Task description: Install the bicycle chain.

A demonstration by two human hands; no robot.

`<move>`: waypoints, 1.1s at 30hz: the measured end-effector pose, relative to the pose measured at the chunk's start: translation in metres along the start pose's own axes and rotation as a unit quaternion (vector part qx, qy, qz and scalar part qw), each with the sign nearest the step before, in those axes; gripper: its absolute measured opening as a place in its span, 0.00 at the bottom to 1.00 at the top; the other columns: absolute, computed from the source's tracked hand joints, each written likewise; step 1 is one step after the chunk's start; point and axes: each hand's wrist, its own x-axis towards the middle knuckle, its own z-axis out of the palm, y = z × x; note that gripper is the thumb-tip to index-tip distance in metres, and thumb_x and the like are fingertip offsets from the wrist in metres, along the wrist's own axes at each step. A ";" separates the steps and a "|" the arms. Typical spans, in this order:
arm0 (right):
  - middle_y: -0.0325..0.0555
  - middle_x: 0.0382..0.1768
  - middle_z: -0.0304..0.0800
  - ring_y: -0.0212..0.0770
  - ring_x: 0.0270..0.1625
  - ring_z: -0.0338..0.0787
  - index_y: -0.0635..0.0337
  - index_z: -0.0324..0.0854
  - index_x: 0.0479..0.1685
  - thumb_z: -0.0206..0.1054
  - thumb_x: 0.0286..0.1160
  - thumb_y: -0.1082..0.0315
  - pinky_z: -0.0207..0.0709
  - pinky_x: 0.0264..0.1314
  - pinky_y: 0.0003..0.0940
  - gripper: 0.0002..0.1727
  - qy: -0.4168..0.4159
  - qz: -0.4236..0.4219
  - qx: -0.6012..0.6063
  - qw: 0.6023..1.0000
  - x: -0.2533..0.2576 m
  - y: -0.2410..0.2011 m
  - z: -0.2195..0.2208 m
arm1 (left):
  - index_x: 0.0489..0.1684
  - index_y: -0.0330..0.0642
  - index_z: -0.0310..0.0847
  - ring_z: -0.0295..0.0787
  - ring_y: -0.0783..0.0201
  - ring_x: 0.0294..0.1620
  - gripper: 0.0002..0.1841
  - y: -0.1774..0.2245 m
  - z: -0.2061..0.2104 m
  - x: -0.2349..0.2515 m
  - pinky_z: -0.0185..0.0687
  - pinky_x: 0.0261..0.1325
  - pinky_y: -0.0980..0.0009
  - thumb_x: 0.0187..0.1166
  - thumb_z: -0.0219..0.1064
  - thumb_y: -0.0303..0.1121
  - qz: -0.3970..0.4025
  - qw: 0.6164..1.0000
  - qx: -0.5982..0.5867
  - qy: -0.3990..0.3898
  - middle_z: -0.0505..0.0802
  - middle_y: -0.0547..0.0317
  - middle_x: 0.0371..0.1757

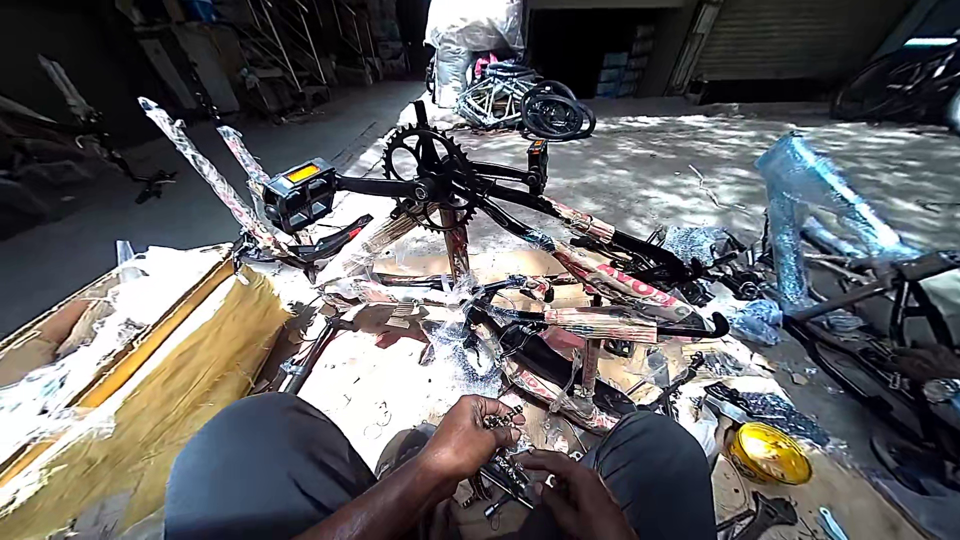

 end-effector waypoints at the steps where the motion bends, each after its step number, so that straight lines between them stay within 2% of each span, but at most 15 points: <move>1: 0.41 0.63 0.92 0.37 0.63 0.92 0.53 0.89 0.63 0.63 0.82 0.65 0.86 0.68 0.40 0.16 0.025 0.018 0.070 0.997 0.001 -0.003 0.004 | 0.52 0.41 0.90 0.83 0.72 0.28 0.09 0.000 0.000 0.000 0.79 0.32 0.74 0.78 0.71 0.27 -0.002 1.000 0.005 -0.012 0.94 0.60 0.43; 2: 0.44 0.57 0.95 0.39 0.55 0.95 0.60 0.87 0.62 0.59 0.86 0.66 0.90 0.60 0.38 0.16 0.042 0.041 0.178 0.982 0.004 -0.010 0.006 | 0.54 0.42 0.90 0.84 0.72 0.30 0.10 0.000 0.000 0.000 0.81 0.35 0.73 0.79 0.70 0.27 -0.001 0.999 0.024 -0.021 0.94 0.60 0.46; 3: 0.51 0.51 0.95 0.44 0.49 0.96 0.66 0.84 0.62 0.55 0.90 0.65 0.92 0.52 0.41 0.17 0.049 0.070 0.299 0.950 0.007 -0.019 0.007 | 0.54 0.43 0.90 0.87 0.72 0.34 0.10 -0.002 0.001 0.002 0.84 0.39 0.72 0.79 0.69 0.28 0.005 0.998 0.061 -0.024 0.94 0.61 0.47; 5: 0.58 0.48 0.93 0.50 0.46 0.96 0.70 0.80 0.64 0.52 0.93 0.61 0.92 0.49 0.45 0.21 0.043 0.101 0.454 0.884 0.011 -0.030 0.007 | 0.52 0.47 0.92 0.90 0.71 0.44 0.10 -0.005 0.004 0.004 0.85 0.51 0.66 0.77 0.70 0.33 0.022 0.986 0.162 -0.012 0.94 0.62 0.47; 6: 0.59 0.48 0.93 0.50 0.45 0.96 0.70 0.81 0.64 0.56 0.91 0.62 0.92 0.48 0.45 0.19 0.045 0.104 0.481 0.869 0.012 -0.032 0.009 | 0.50 0.48 0.91 0.90 0.70 0.46 0.09 -0.006 0.006 0.005 0.85 0.55 0.64 0.77 0.71 0.36 0.030 0.979 0.203 -0.002 0.94 0.62 0.46; 7: 0.59 0.48 0.93 0.49 0.44 0.95 0.71 0.82 0.62 0.61 0.88 0.66 0.92 0.47 0.44 0.17 0.054 0.101 0.488 0.865 0.012 -0.033 0.012 | 0.49 0.47 0.91 0.90 0.69 0.45 0.10 -0.005 0.007 0.005 0.85 0.55 0.63 0.77 0.72 0.38 0.033 0.973 0.230 0.009 0.94 0.62 0.44; 9: 0.59 0.47 0.93 0.48 0.42 0.96 0.71 0.84 0.57 0.65 0.84 0.70 0.93 0.45 0.42 0.13 0.074 0.106 0.496 0.859 0.013 -0.035 0.017 | 0.47 0.47 0.89 0.88 0.69 0.41 0.11 -0.003 0.008 0.005 0.84 0.52 0.64 0.75 0.75 0.41 0.025 0.969 0.246 0.023 0.92 0.63 0.40; 13: 0.58 0.43 0.92 0.46 0.41 0.94 0.70 0.84 0.50 0.61 0.86 0.71 0.90 0.45 0.40 0.10 0.093 0.128 0.556 0.816 0.016 -0.031 0.020 | 0.39 0.48 0.88 0.86 0.70 0.35 0.12 -0.007 0.006 0.006 0.83 0.46 0.66 0.71 0.79 0.43 0.012 0.974 0.222 0.034 0.91 0.65 0.33; 15: 0.60 0.42 0.92 0.48 0.41 0.95 0.71 0.82 0.51 0.59 0.86 0.71 0.91 0.46 0.41 0.10 0.101 0.143 0.585 0.792 0.015 -0.032 0.020 | 0.38 0.49 0.90 0.89 0.71 0.37 0.09 -0.009 0.004 0.007 0.85 0.48 0.66 0.73 0.78 0.42 0.010 0.981 0.192 0.026 0.93 0.66 0.35; 17: 0.61 0.43 0.93 0.48 0.41 0.95 0.71 0.81 0.54 0.59 0.86 0.72 0.91 0.47 0.41 0.10 0.101 0.145 0.594 0.785 0.013 -0.030 0.021 | 0.39 0.49 0.91 0.90 0.72 0.39 0.07 -0.012 0.004 0.008 0.85 0.48 0.67 0.75 0.77 0.40 0.012 0.987 0.159 0.020 0.94 0.66 0.36; 22: 0.60 0.45 0.92 0.47 0.41 0.95 0.71 0.80 0.56 0.61 0.85 0.75 0.92 0.47 0.41 0.10 0.106 0.126 0.608 0.776 0.011 -0.026 0.029 | 0.47 0.51 0.94 0.91 0.71 0.41 0.09 -0.013 0.005 0.009 0.87 0.48 0.67 0.72 0.78 0.36 0.006 0.990 0.141 0.026 0.96 0.65 0.43; 25: 0.60 0.46 0.92 0.47 0.42 0.95 0.71 0.81 0.56 0.61 0.84 0.75 0.92 0.48 0.42 0.10 0.099 0.091 0.605 0.785 0.011 -0.020 0.031 | 0.41 0.49 0.94 0.91 0.73 0.43 0.06 -0.011 0.005 0.008 0.86 0.51 0.68 0.72 0.78 0.37 0.013 0.989 0.145 0.024 0.96 0.66 0.42; 28: 0.61 0.47 0.92 0.48 0.43 0.95 0.72 0.81 0.61 0.57 0.86 0.74 0.91 0.50 0.42 0.14 0.086 0.101 0.615 0.777 0.011 -0.019 0.030 | 0.40 0.48 0.94 0.91 0.71 0.41 0.06 -0.014 0.006 0.009 0.86 0.51 0.67 0.74 0.76 0.38 0.022 0.989 0.144 0.010 0.95 0.65 0.40; 31: 0.61 0.47 0.93 0.50 0.44 0.96 0.72 0.79 0.64 0.46 0.91 0.69 0.91 0.51 0.44 0.20 0.067 0.127 0.654 0.742 0.011 -0.018 0.030 | 0.39 0.48 0.92 0.88 0.70 0.36 0.07 -0.016 0.007 0.009 0.84 0.44 0.67 0.76 0.72 0.39 0.023 0.987 0.160 -0.006 0.93 0.65 0.35; 33: 0.61 0.47 0.93 0.51 0.44 0.95 0.72 0.79 0.63 0.42 0.93 0.65 0.90 0.51 0.45 0.23 0.055 0.152 0.679 0.716 0.011 -0.017 0.030 | 0.38 0.48 0.91 0.87 0.70 0.34 0.08 -0.017 0.007 0.010 0.82 0.42 0.66 0.77 0.70 0.40 0.013 0.984 0.175 -0.020 0.91 0.65 0.33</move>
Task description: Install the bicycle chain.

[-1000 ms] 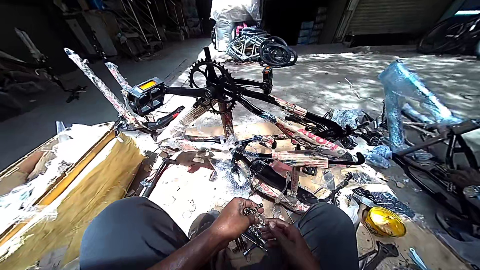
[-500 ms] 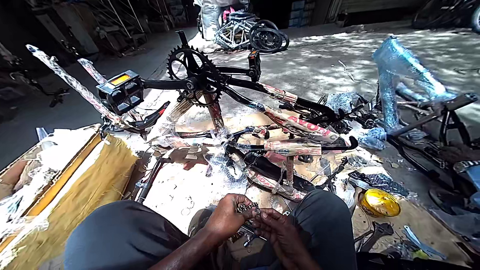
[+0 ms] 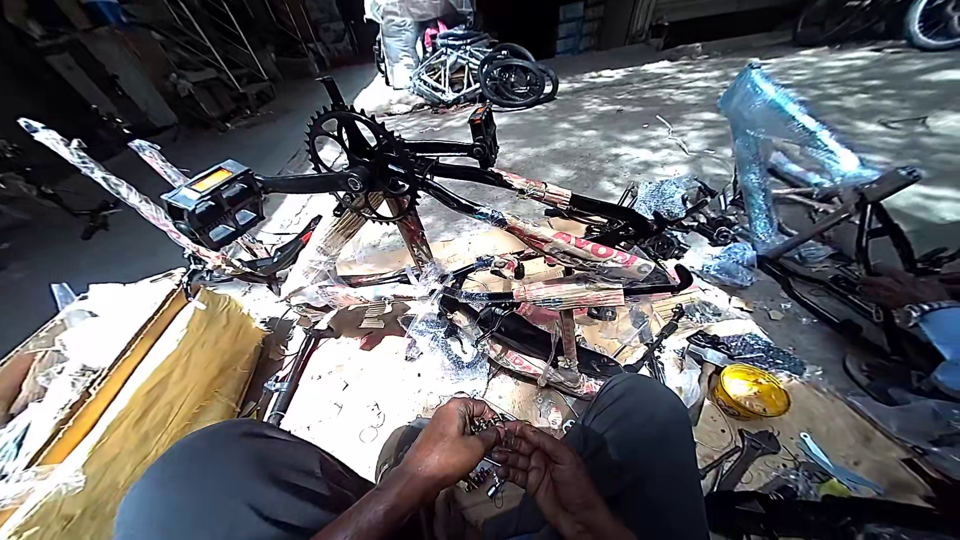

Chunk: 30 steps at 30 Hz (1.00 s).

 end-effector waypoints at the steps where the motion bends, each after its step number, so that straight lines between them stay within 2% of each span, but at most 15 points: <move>1: 0.61 0.47 0.93 0.51 0.44 0.95 0.71 0.80 0.62 0.43 0.94 0.64 0.90 0.51 0.45 0.23 0.002 0.012 0.009 1.000 0.000 0.000 0.000 | 0.39 0.48 0.90 0.86 0.69 0.34 0.09 0.000 0.000 0.000 0.81 0.41 0.65 0.78 0.68 0.41 -0.003 1.000 0.011 -0.012 0.91 0.65 0.32; 4: 0.62 0.47 0.92 0.52 0.44 0.95 0.71 0.81 0.58 0.46 0.93 0.66 0.90 0.50 0.45 0.20 0.010 0.028 0.014 0.999 0.002 0.001 -0.001 | 0.45 0.46 0.85 0.86 0.66 0.37 0.13 0.000 0.001 0.001 0.82 0.47 0.61 0.85 0.62 0.45 -0.007 0.996 0.076 -0.053 0.89 0.61 0.35; 7: 0.62 0.46 0.92 0.53 0.45 0.95 0.71 0.82 0.56 0.47 0.93 0.66 0.90 0.50 0.45 0.19 0.031 0.048 0.030 0.998 0.003 0.001 0.000 | 0.46 0.45 0.83 0.84 0.65 0.37 0.14 0.000 0.000 0.001 0.81 0.47 0.61 0.88 0.59 0.45 -0.010 0.995 0.087 -0.056 0.87 0.60 0.35; 9: 0.62 0.46 0.93 0.54 0.47 0.95 0.71 0.83 0.57 0.48 0.93 0.66 0.90 0.54 0.47 0.20 0.042 0.059 0.047 0.996 0.004 0.000 -0.001 | 0.43 0.46 0.83 0.84 0.66 0.36 0.11 0.001 -0.003 0.001 0.80 0.44 0.63 0.84 0.64 0.44 -0.011 0.996 0.073 -0.046 0.86 0.61 0.34; 11: 0.64 0.52 0.92 0.57 0.53 0.94 0.73 0.82 0.61 0.47 0.92 0.67 0.88 0.59 0.51 0.21 0.041 0.053 0.068 0.995 0.005 -0.001 -0.003 | 0.42 0.48 0.85 0.85 0.67 0.36 0.08 0.002 -0.008 0.001 0.82 0.44 0.64 0.77 0.70 0.40 -0.011 0.998 0.054 -0.023 0.89 0.63 0.35; 13: 0.65 0.57 0.91 0.59 0.58 0.93 0.73 0.80 0.64 0.45 0.92 0.68 0.86 0.63 0.53 0.21 0.047 0.038 0.064 0.996 0.005 -0.002 -0.006 | 0.44 0.50 0.88 0.88 0.68 0.37 0.09 0.002 -0.012 0.000 0.85 0.44 0.65 0.69 0.76 0.36 -0.008 0.999 0.031 -0.003 0.92 0.64 0.37; 14: 0.64 0.56 0.92 0.57 0.57 0.94 0.72 0.79 0.64 0.45 0.92 0.69 0.86 0.61 0.52 0.20 0.069 0.031 0.040 0.996 0.005 -0.002 -0.008 | 0.44 0.51 0.90 0.86 0.68 0.36 0.10 0.003 -0.015 -0.001 0.83 0.43 0.65 0.67 0.78 0.35 -0.008 1.000 0.013 0.006 0.91 0.64 0.37; 15: 0.60 0.52 0.92 0.53 0.52 0.94 0.71 0.79 0.63 0.48 0.90 0.71 0.88 0.55 0.48 0.17 0.113 0.024 -0.007 0.993 0.005 -0.001 -0.010 | 0.45 0.51 0.90 0.85 0.68 0.35 0.11 0.004 -0.017 -0.002 0.82 0.43 0.66 0.66 0.78 0.34 -0.008 1.000 -0.002 0.010 0.91 0.64 0.37; 17: 0.49 0.42 0.84 0.40 0.37 0.86 0.67 0.77 0.57 0.56 0.84 0.77 0.83 0.39 0.34 0.10 0.199 0.013 -0.120 0.973 0.007 0.005 -0.016 | 0.50 0.51 0.90 0.88 0.69 0.40 0.10 0.008 -0.024 -0.004 0.84 0.46 0.66 0.73 0.75 0.34 -0.010 1.000 -0.024 0.010 0.93 0.63 0.42; 19: 0.48 0.39 0.79 0.37 0.30 0.79 0.68 0.75 0.55 0.58 0.75 0.84 0.78 0.32 0.30 0.13 0.229 0.015 -0.164 0.959 0.009 0.010 -0.019 | 0.57 0.50 0.88 0.85 0.69 0.37 0.11 0.010 -0.030 -0.008 0.81 0.42 0.68 0.80 0.67 0.32 -0.010 0.999 -0.048 -0.007 0.91 0.62 0.43; 20: 0.49 0.41 0.79 0.37 0.31 0.81 0.70 0.74 0.57 0.57 0.72 0.86 0.79 0.34 0.30 0.15 0.218 0.018 -0.173 0.960 0.008 0.011 -0.018 | 0.61 0.48 0.85 0.81 0.70 0.33 0.13 0.010 -0.032 -0.010 0.78 0.38 0.70 0.83 0.63 0.31 -0.004 0.998 -0.060 -0.027 0.89 0.62 0.42; 22: 0.51 0.45 0.83 0.41 0.38 0.89 0.70 0.72 0.60 0.54 0.72 0.88 0.87 0.43 0.34 0.18 0.173 0.024 -0.178 0.968 0.005 0.008 -0.015 | 0.70 0.46 0.79 0.75 0.72 0.27 0.18 0.012 -0.035 -0.013 0.71 0.31 0.74 0.86 0.54 0.28 0.010 0.994 -0.085 -0.075 0.87 0.63 0.40; 24: 0.54 0.49 0.87 0.46 0.45 0.94 0.71 0.72 0.62 0.54 0.77 0.88 0.91 0.51 0.39 0.16 0.132 0.026 -0.166 0.977 0.001 0.006 -0.014 | 0.76 0.44 0.75 0.73 0.73 0.25 0.21 0.012 -0.036 -0.016 0.69 0.28 0.75 0.86 0.49 0.27 0.028 0.989 -0.094 -0.111 0.87 0.63 0.41; 27: 0.57 0.48 0.92 0.50 0.48 0.96 0.72 0.78 0.58 0.53 0.84 0.83 0.91 0.55 0.44 0.12 0.090 -0.003 -0.169 0.982 -0.004 0.004 -0.013 | 0.75 0.45 0.76 0.78 0.71 0.29 0.21 0.010 -0.037 -0.020 0.74 0.31 0.73 0.87 0.49 0.27 0.058 0.988 -0.062 -0.133 0.90 0.61 0.45; 30: 0.59 0.51 0.93 0.51 0.49 0.96 0.72 0.80 0.59 0.54 0.86 0.79 0.92 0.55 0.44 0.13 0.065 -0.042 -0.179 0.981 -0.010 -0.005 -0.010 | 0.80 0.49 0.68 0.83 0.68 0.33 0.22 0.007 -0.037 -0.025 0.80 0.36 0.68 0.88 0.49 0.30 0.076 0.988 0.009 -0.137 0.90 0.60 0.48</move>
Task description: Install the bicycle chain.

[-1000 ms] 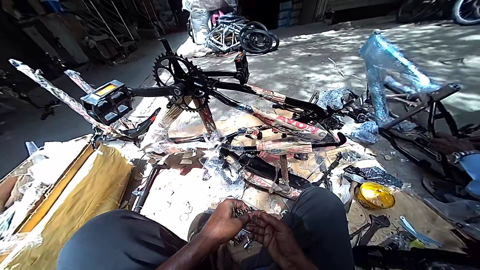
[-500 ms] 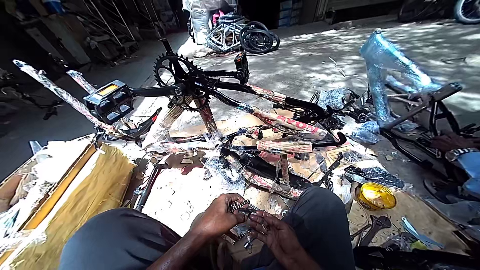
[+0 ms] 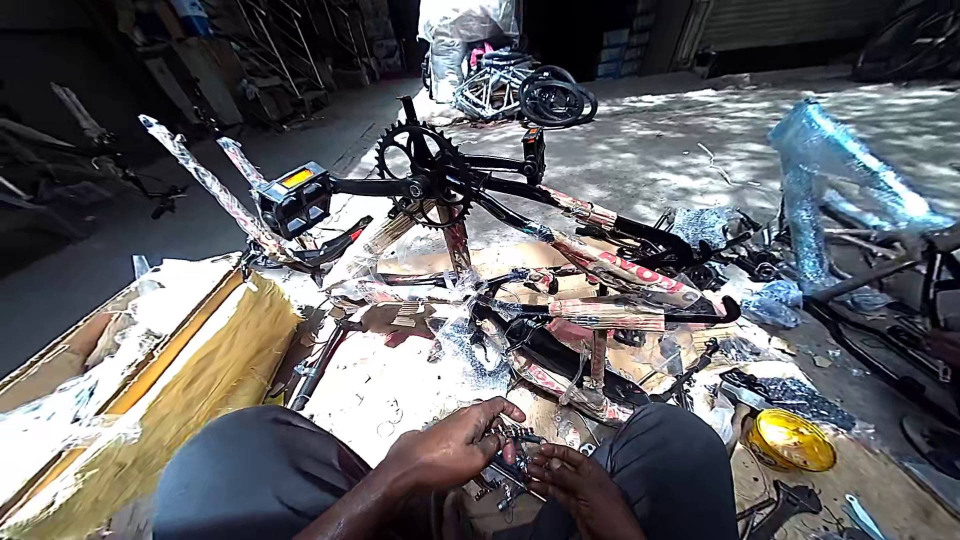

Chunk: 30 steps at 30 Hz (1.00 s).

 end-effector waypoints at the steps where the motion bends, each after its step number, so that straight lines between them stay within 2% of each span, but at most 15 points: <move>1: 0.60 0.51 0.93 0.51 0.49 0.96 0.72 0.81 0.60 0.53 0.87 0.78 0.92 0.54 0.44 0.13 -0.005 -0.010 0.003 1.000 -0.002 -0.005 0.000 | 0.81 0.50 0.66 0.86 0.66 0.35 0.22 -0.001 0.001 -0.001 0.82 0.39 0.66 0.88 0.49 0.31 0.002 1.000 0.027 -0.004 0.91 0.59 0.49; 3: 0.62 0.54 0.93 0.53 0.51 0.96 0.72 0.79 0.63 0.48 0.91 0.74 0.91 0.56 0.46 0.16 -0.025 -0.016 0.033 0.999 -0.006 -0.013 -0.002 | 0.80 0.50 0.65 0.88 0.64 0.39 0.21 -0.003 0.004 -0.002 0.84 0.45 0.62 0.90 0.49 0.32 0.003 0.998 0.063 -0.018 0.91 0.59 0.48; 5: 0.65 0.55 0.92 0.57 0.54 0.96 0.73 0.79 0.65 0.43 0.94 0.70 0.90 0.59 0.50 0.21 -0.041 -0.001 0.092 0.995 -0.013 -0.022 -0.006 | 0.77 0.51 0.70 0.90 0.65 0.44 0.18 -0.005 0.006 -0.003 0.86 0.51 0.61 0.92 0.46 0.34 -0.004 0.997 0.068 -0.041 0.93 0.61 0.49; 7: 0.69 0.58 0.90 0.61 0.58 0.94 0.75 0.77 0.68 0.42 0.91 0.72 0.87 0.63 0.53 0.22 -0.059 0.015 0.143 0.988 -0.017 -0.028 -0.008 | 0.74 0.51 0.74 0.88 0.67 0.38 0.18 -0.006 0.007 -0.003 0.85 0.44 0.65 0.93 0.45 0.35 -0.007 0.998 0.050 -0.049 0.93 0.63 0.50; 8: 0.69 0.61 0.88 0.61 0.61 0.92 0.75 0.76 0.69 0.41 0.87 0.75 0.86 0.66 0.53 0.22 -0.076 0.019 0.155 0.985 -0.020 -0.030 -0.010 | 0.74 0.51 0.75 0.86 0.67 0.34 0.19 -0.005 0.008 -0.003 0.83 0.39 0.66 0.94 0.44 0.36 -0.011 0.998 0.039 -0.048 0.93 0.63 0.51; 10: 0.69 0.65 0.86 0.61 0.64 0.91 0.74 0.75 0.71 0.45 0.82 0.81 0.84 0.70 0.52 0.22 -0.098 0.023 0.155 0.983 -0.025 -0.033 -0.012 | 0.73 0.51 0.75 0.85 0.68 0.30 0.19 -0.004 0.007 -0.003 0.82 0.36 0.68 0.94 0.42 0.37 -0.014 0.999 0.024 -0.039 0.93 0.63 0.54; 12: 0.68 0.64 0.87 0.60 0.64 0.92 0.73 0.76 0.70 0.48 0.83 0.81 0.85 0.70 0.51 0.20 -0.098 0.016 0.122 0.988 -0.029 -0.034 -0.010 | 0.71 0.51 0.75 0.86 0.69 0.32 0.17 -0.004 0.007 -0.002 0.82 0.37 0.68 0.94 0.44 0.37 -0.011 0.999 0.025 -0.025 0.93 0.64 0.55; 14: 0.66 0.63 0.89 0.58 0.62 0.93 0.72 0.75 0.71 0.51 0.86 0.78 0.86 0.68 0.49 0.19 -0.108 0.004 0.087 0.990 -0.032 -0.033 -0.009 | 0.70 0.51 0.75 0.88 0.68 0.40 0.16 -0.004 0.008 -0.001 0.84 0.42 0.66 0.88 0.49 0.32 0.008 1.000 0.022 -0.018 0.93 0.64 0.55; 15: 0.64 0.61 0.90 0.56 0.61 0.93 0.71 0.75 0.72 0.52 0.88 0.76 0.87 0.67 0.49 0.19 -0.115 -0.001 0.073 0.991 -0.032 -0.032 -0.009 | 0.70 0.50 0.74 0.90 0.68 0.46 0.18 -0.003 0.008 -0.001 0.87 0.47 0.65 0.84 0.51 0.29 0.017 1.000 0.017 -0.018 0.93 0.64 0.56; 16: 0.62 0.59 0.91 0.54 0.58 0.94 0.70 0.76 0.72 0.52 0.89 0.73 0.88 0.64 0.47 0.18 -0.121 -0.004 0.063 0.991 -0.031 -0.031 -0.010 | 0.70 0.50 0.74 0.90 0.67 0.47 0.20 -0.002 0.008 -0.001 0.86 0.47 0.64 0.81 0.52 0.28 0.022 1.000 0.008 -0.018 0.92 0.64 0.56; 19: 0.54 0.45 0.93 0.46 0.45 0.95 0.67 0.79 0.63 0.47 0.94 0.65 0.91 0.52 0.41 0.18 -0.123 -0.011 0.069 0.990 -0.027 -0.027 -0.011 | 0.73 0.49 0.72 0.83 0.70 0.32 0.21 0.002 0.008 -0.002 0.78 0.34 0.70 0.83 0.48 0.26 0.028 0.999 -0.021 -0.026 0.92 0.63 0.57; 21: 0.50 0.40 0.92 0.40 0.38 0.92 0.66 0.84 0.53 0.43 0.95 0.61 0.89 0.45 0.36 0.23 -0.104 -0.019 0.076 0.991 -0.024 -0.025 -0.010 | 0.73 0.49 0.70 0.81 0.71 0.29 0.19 0.004 0.008 -0.004 0.77 0.33 0.71 0.87 0.47 0.28 0.031 0.999 -0.016 -0.030 0.91 0.63 0.58; 23: 0.46 0.35 0.88 0.35 0.32 0.88 0.65 0.84 0.50 0.42 0.95 0.62 0.85 0.38 0.30 0.23 -0.090 -0.035 0.063 0.993 -0.021 -0.026 -0.007 | 0.73 0.48 0.67 0.81 0.71 0.28 0.17 0.004 0.009 -0.005 0.78 0.33 0.71 0.90 0.46 0.31 0.038 0.999 -0.011 -0.025 0.91 0.61 0.55; 26: 0.46 0.35 0.86 0.33 0.31 0.84 0.68 0.86 0.55 0.49 0.92 0.65 0.81 0.34 0.27 0.20 -0.090 -0.053 0.037 0.994 -0.017 -0.032 -0.001 | 0.69 0.46 0.66 0.83 0.70 0.28 0.13 0.002 0.010 -0.004 0.82 0.34 0.71 0.94 0.47 0.35 0.052 0.998 -0.029 -0.016 0.91 0.60 0.51; 30: 0.47 0.37 0.87 0.34 0.31 0.84 0.66 0.86 0.54 0.49 0.91 0.63 0.80 0.33 0.27 0.20 -0.110 -0.069 0.026 0.991 -0.015 -0.043 0.013 | 0.69 0.46 0.65 0.83 0.69 0.25 0.13 0.001 0.014 -0.002 0.81 0.31 0.71 0.94 0.50 0.37 0.050 0.999 -0.015 -0.014 0.92 0.59 0.47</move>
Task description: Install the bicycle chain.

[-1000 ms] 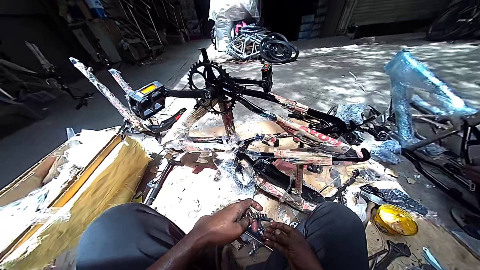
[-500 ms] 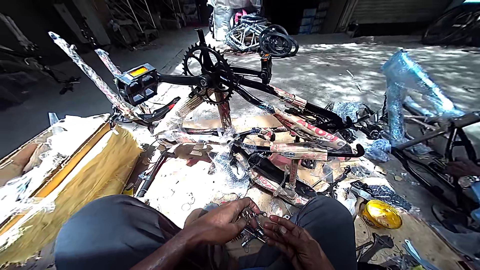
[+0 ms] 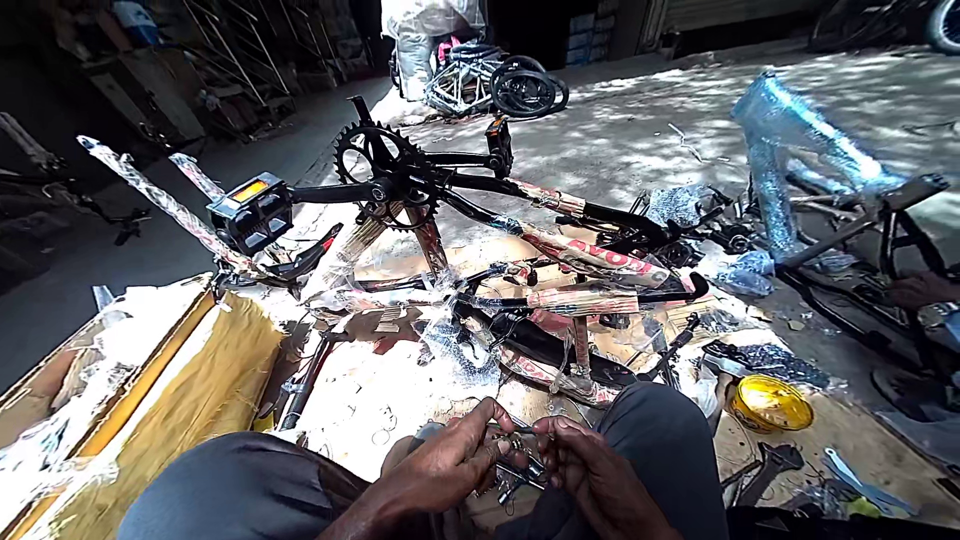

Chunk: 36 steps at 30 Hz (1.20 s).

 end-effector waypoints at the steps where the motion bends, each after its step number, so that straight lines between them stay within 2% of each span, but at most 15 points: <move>1: 0.45 0.37 0.86 0.33 0.30 0.82 0.66 0.85 0.55 0.49 0.92 0.63 0.79 0.33 0.26 0.20 -0.012 -0.004 -0.022 1.000 0.001 -0.002 0.003 | 0.67 0.46 0.66 0.83 0.70 0.24 0.12 -0.001 0.001 0.001 0.81 0.30 0.71 0.94 0.50 0.38 -0.002 1.000 0.011 0.000 0.92 0.60 0.45; 4: 0.43 0.32 0.85 0.30 0.24 0.77 0.67 0.82 0.62 0.51 0.92 0.65 0.72 0.25 0.22 0.18 -0.028 -0.029 -0.088 0.995 0.006 -0.005 0.008 | 0.61 0.45 0.69 0.82 0.70 0.24 0.13 -0.003 0.004 0.004 0.79 0.29 0.71 0.93 0.53 0.44 -0.012 0.999 0.035 0.000 0.93 0.63 0.42; 6: 0.45 0.33 0.86 0.30 0.23 0.77 0.66 0.79 0.63 0.52 0.92 0.65 0.70 0.23 0.22 0.16 0.002 -0.027 -0.109 0.994 0.008 -0.002 0.009 | 0.57 0.45 0.72 0.83 0.70 0.24 0.14 -0.003 0.004 0.006 0.78 0.30 0.70 0.92 0.54 0.46 -0.028 0.998 0.050 0.000 0.93 0.64 0.39; 7: 0.47 0.37 0.88 0.31 0.26 0.80 0.65 0.78 0.61 0.51 0.92 0.65 0.74 0.26 0.24 0.15 0.022 -0.012 -0.117 0.993 0.008 0.001 0.007 | 0.54 0.45 0.73 0.83 0.70 0.25 0.14 -0.002 0.005 0.006 0.78 0.31 0.70 0.92 0.55 0.47 -0.037 0.998 0.060 0.004 0.93 0.64 0.37; 9: 0.47 0.45 0.86 0.37 0.38 0.86 0.64 0.76 0.61 0.51 0.89 0.70 0.82 0.41 0.30 0.12 0.036 0.053 -0.110 0.992 0.007 0.009 -0.002 | 0.52 0.45 0.75 0.88 0.70 0.30 0.15 -0.003 0.005 0.006 0.82 0.37 0.68 0.90 0.58 0.48 -0.052 0.995 0.082 0.015 0.94 0.65 0.35; 11: 0.48 0.51 0.86 0.39 0.45 0.89 0.65 0.74 0.64 0.50 0.83 0.78 0.85 0.49 0.34 0.16 0.014 0.106 -0.095 0.990 0.002 0.016 -0.012 | 0.50 0.44 0.77 0.90 0.69 0.33 0.16 -0.003 0.006 0.006 0.85 0.43 0.66 0.89 0.60 0.48 -0.067 0.991 0.110 0.021 0.93 0.64 0.34; 13: 0.50 0.52 0.89 0.40 0.46 0.91 0.67 0.75 0.65 0.49 0.83 0.79 0.86 0.50 0.35 0.17 -0.013 0.114 -0.092 0.989 -0.003 0.019 -0.019 | 0.49 0.43 0.78 0.92 0.68 0.36 0.15 -0.001 0.007 0.007 0.87 0.48 0.63 0.88 0.61 0.47 -0.078 0.987 0.138 0.022 0.93 0.63 0.34; 15: 0.54 0.51 0.92 0.43 0.46 0.93 0.68 0.77 0.66 0.49 0.86 0.77 0.88 0.49 0.36 0.17 -0.021 0.102 -0.083 0.991 -0.006 0.018 -0.020 | 0.50 0.43 0.78 0.91 0.68 0.35 0.15 0.000 0.010 0.007 0.86 0.48 0.63 0.88 0.61 0.47 -0.082 0.985 0.153 0.015 0.93 0.63 0.34; 19: 0.59 0.52 0.92 0.46 0.47 0.95 0.68 0.71 0.64 0.48 0.92 0.73 0.89 0.50 0.38 0.13 0.046 0.094 -0.039 0.994 -0.005 0.016 -0.017 | 0.56 0.42 0.78 0.91 0.65 0.38 0.15 0.000 0.011 0.006 0.88 0.51 0.61 0.88 0.62 0.44 -0.068 0.987 0.145 -0.008 0.92 0.60 0.37; 21: 0.58 0.53 0.90 0.47 0.50 0.94 0.69 0.74 0.63 0.50 0.87 0.78 0.88 0.54 0.40 0.13 0.076 0.118 -0.022 0.990 -0.005 0.021 -0.019 | 0.59 0.41 0.76 0.92 0.63 0.41 0.14 -0.001 0.011 0.005 0.88 0.54 0.59 0.89 0.60 0.41 -0.066 0.987 0.146 -0.022 0.93 0.58 0.40; 24: 0.57 0.57 0.88 0.49 0.56 0.93 0.70 0.74 0.63 0.49 0.75 0.87 0.87 0.62 0.43 0.20 0.050 0.152 -0.024 0.987 -0.009 0.026 -0.023 | 0.60 0.42 0.75 0.91 0.61 0.44 0.13 -0.001 0.012 0.005 0.86 0.54 0.56 0.88 0.57 0.39 -0.074 0.983 0.161 -0.037 0.92 0.56 0.43; 28: 0.61 0.60 0.90 0.52 0.60 0.93 0.71 0.77 0.64 0.50 0.82 0.84 0.87 0.67 0.46 0.17 0.008 0.139 -0.034 0.990 -0.014 0.026 -0.025 | 0.57 0.42 0.76 0.91 0.63 0.43 0.12 0.001 0.013 0.005 0.85 0.54 0.59 0.91 0.55 0.40 -0.079 0.982 0.165 -0.041 0.93 0.58 0.42; 32: 0.62 0.53 0.94 0.52 0.53 0.97 0.73 0.82 0.60 0.59 0.86 0.76 0.91 0.59 0.44 0.12 0.027 0.118 -0.033 0.992 -0.013 0.023 -0.023 | 0.56 0.41 0.77 0.92 0.63 0.43 0.12 0.001 0.013 0.007 0.85 0.55 0.58 0.90 0.56 0.40 -0.082 0.981 0.173 -0.038 0.94 0.58 0.42; 34: 0.59 0.45 0.96 0.48 0.44 0.98 0.71 0.84 0.53 0.61 0.87 0.73 0.93 0.48 0.40 0.10 0.046 0.116 -0.036 0.992 -0.013 0.024 -0.022 | 0.57 0.42 0.78 0.92 0.63 0.42 0.12 0.001 0.013 0.007 0.86 0.54 0.58 0.90 0.57 0.40 -0.081 0.981 0.175 -0.039 0.94 0.59 0.42; 36: 0.53 0.37 0.95 0.41 0.34 0.95 0.70 0.86 0.50 0.58 0.90 0.69 0.91 0.36 0.33 0.13 0.036 0.105 -0.061 0.992 -0.011 0.027 -0.024 | 0.57 0.42 0.78 0.92 0.64 0.42 0.12 0.002 0.014 0.007 0.86 0.54 0.59 0.90 0.57 0.39 -0.081 0.981 0.173 -0.042 0.94 0.59 0.42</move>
